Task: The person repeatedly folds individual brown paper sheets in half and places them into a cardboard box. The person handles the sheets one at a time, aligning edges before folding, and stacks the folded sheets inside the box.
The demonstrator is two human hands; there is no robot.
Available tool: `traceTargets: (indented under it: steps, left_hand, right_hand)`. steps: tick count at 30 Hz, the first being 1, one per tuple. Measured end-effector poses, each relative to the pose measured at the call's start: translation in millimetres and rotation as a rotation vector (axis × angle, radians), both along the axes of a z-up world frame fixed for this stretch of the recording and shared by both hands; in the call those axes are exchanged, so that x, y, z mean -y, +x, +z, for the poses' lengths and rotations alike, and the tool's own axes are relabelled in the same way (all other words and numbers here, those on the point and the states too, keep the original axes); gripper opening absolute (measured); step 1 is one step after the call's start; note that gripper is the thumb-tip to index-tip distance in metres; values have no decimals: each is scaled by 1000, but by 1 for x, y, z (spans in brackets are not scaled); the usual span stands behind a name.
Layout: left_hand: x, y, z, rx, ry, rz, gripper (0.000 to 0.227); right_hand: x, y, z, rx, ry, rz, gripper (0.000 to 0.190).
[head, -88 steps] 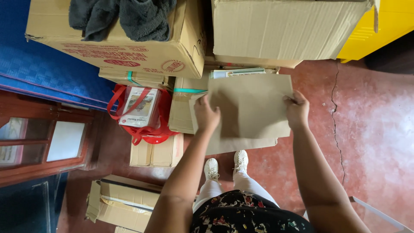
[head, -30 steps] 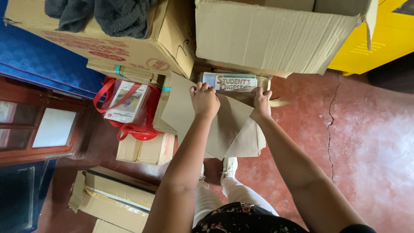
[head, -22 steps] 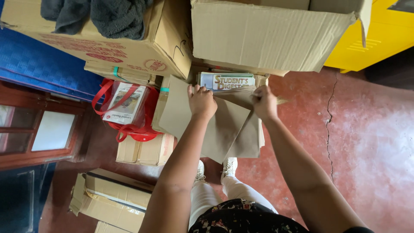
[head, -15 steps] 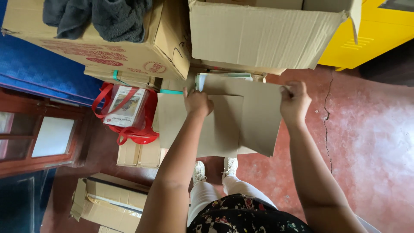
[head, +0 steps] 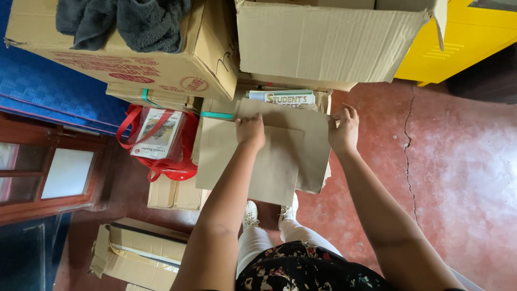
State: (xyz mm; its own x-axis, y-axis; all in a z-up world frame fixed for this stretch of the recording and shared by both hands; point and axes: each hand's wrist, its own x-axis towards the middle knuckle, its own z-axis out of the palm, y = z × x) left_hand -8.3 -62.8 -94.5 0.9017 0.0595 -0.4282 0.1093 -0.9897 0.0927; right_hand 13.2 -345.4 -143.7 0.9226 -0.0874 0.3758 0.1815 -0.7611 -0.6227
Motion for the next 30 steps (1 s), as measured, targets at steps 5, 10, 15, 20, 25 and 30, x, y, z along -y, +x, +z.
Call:
traceTargets:
  steps: [5,10,15,20,25,30]
  left_hand:
    - [8,-23,2,116,-121,-55,73]
    - [8,-39,37,272,-252,-125,95]
    - [-3,-27,-64,594,-240,-133,37]
    - [-2,-31,-84,796,-290,-123,37]
    - [-6,-37,-89,872,-261,-134,42]
    - [-4,-41,-64,774,-281,-70,84]
  right_hand:
    - [-48,-43,25,-88,360,298,11]
    - [-105,-103,58,230,-166,611,16]
    - [-104,-109,69,293,-12,863,12]
    - [-95,-113,76,336,-76,904,10]
    - [-73,-107,33,385,-193,781,20]
    - [-26,-77,-34,-282,69,199,32]
